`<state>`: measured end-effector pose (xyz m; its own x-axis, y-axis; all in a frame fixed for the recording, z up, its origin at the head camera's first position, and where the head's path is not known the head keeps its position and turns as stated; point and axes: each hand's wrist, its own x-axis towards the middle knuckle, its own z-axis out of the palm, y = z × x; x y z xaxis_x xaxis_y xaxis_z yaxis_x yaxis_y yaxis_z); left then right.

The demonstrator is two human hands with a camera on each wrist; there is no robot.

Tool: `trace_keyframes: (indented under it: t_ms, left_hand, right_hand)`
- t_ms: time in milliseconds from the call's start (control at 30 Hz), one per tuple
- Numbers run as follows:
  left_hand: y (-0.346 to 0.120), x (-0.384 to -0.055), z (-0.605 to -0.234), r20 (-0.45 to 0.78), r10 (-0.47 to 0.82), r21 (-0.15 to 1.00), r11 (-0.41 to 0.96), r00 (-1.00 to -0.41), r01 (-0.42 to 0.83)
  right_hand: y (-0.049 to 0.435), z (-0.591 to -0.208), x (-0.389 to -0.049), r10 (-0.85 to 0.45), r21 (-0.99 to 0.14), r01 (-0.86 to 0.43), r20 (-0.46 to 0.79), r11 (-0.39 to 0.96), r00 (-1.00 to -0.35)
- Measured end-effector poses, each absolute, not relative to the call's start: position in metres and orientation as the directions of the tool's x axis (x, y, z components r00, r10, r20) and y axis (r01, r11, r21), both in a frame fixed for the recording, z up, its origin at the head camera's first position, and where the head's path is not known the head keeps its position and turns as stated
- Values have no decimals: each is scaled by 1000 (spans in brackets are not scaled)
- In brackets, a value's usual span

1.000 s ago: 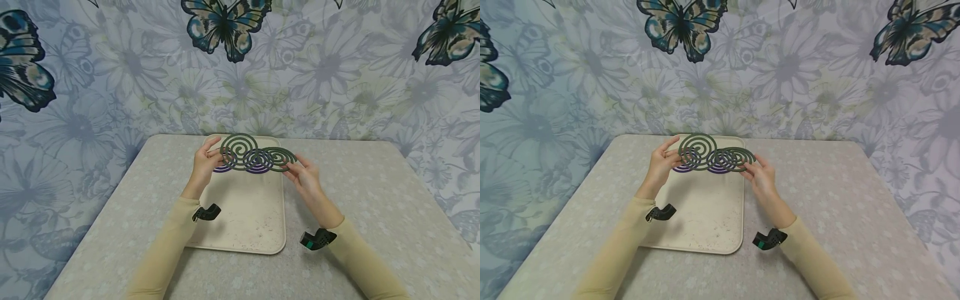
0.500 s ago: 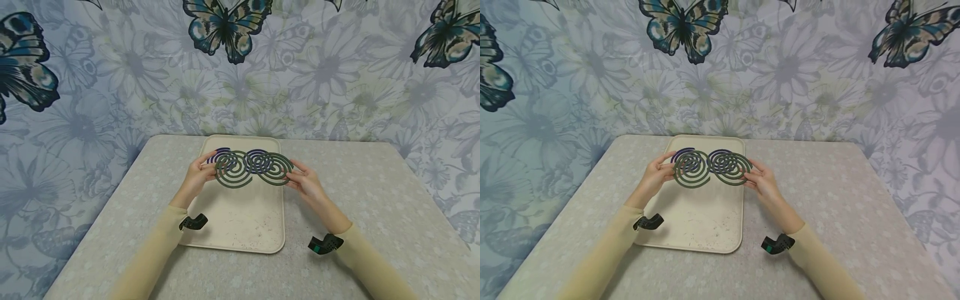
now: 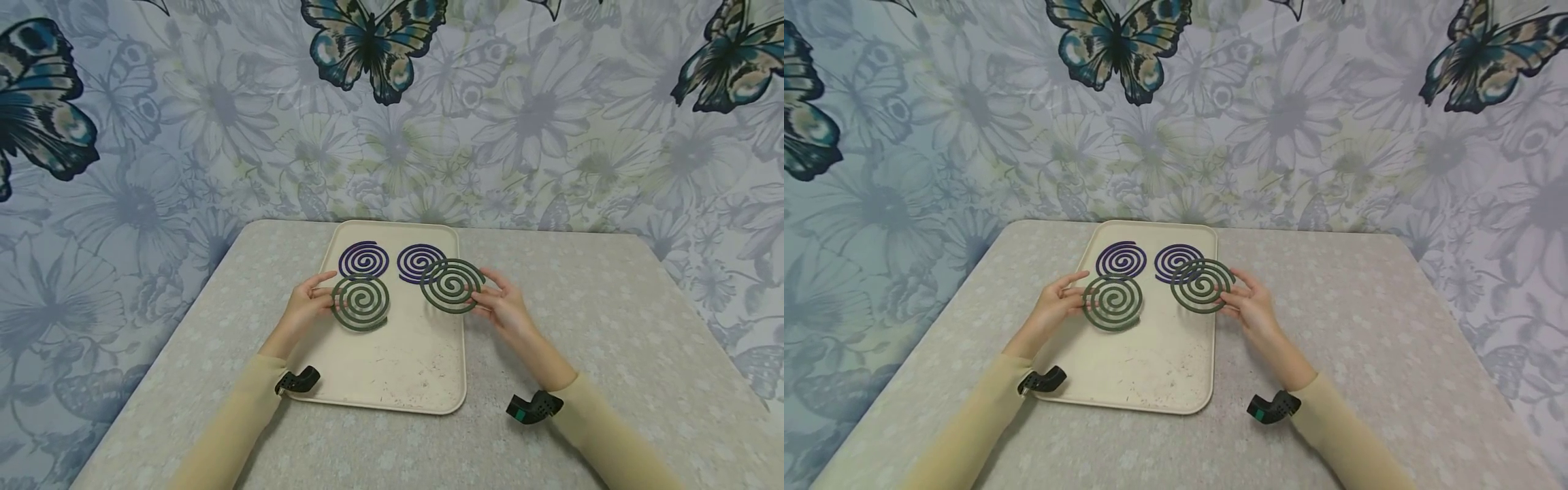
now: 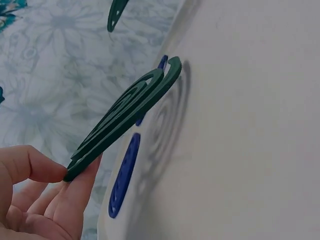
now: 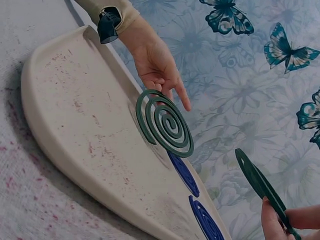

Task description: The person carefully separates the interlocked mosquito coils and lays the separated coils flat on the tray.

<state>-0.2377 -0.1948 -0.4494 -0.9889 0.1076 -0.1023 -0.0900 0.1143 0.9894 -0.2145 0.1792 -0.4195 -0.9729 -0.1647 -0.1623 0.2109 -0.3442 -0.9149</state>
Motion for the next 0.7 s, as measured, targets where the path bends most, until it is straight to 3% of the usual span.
trace_keyframes:
  t_ms: [133,333,700]
  left_hand:
    - [-198,-238,-457,-101,83,970,229,-991,-80]
    - [-203,-240,-463,27,46,879,475,-999,46]
    - [-210,-234,-457,25,77,799,597,-997,67]
  right_hand:
    - [177,-426,-215,-155,-926,210,-168,-313,-974]
    - [172,-437,-215,-174,-954,204,-168,-220,-970]
    - [153,-453,-220,-266,-965,242,-209,-98,-941]
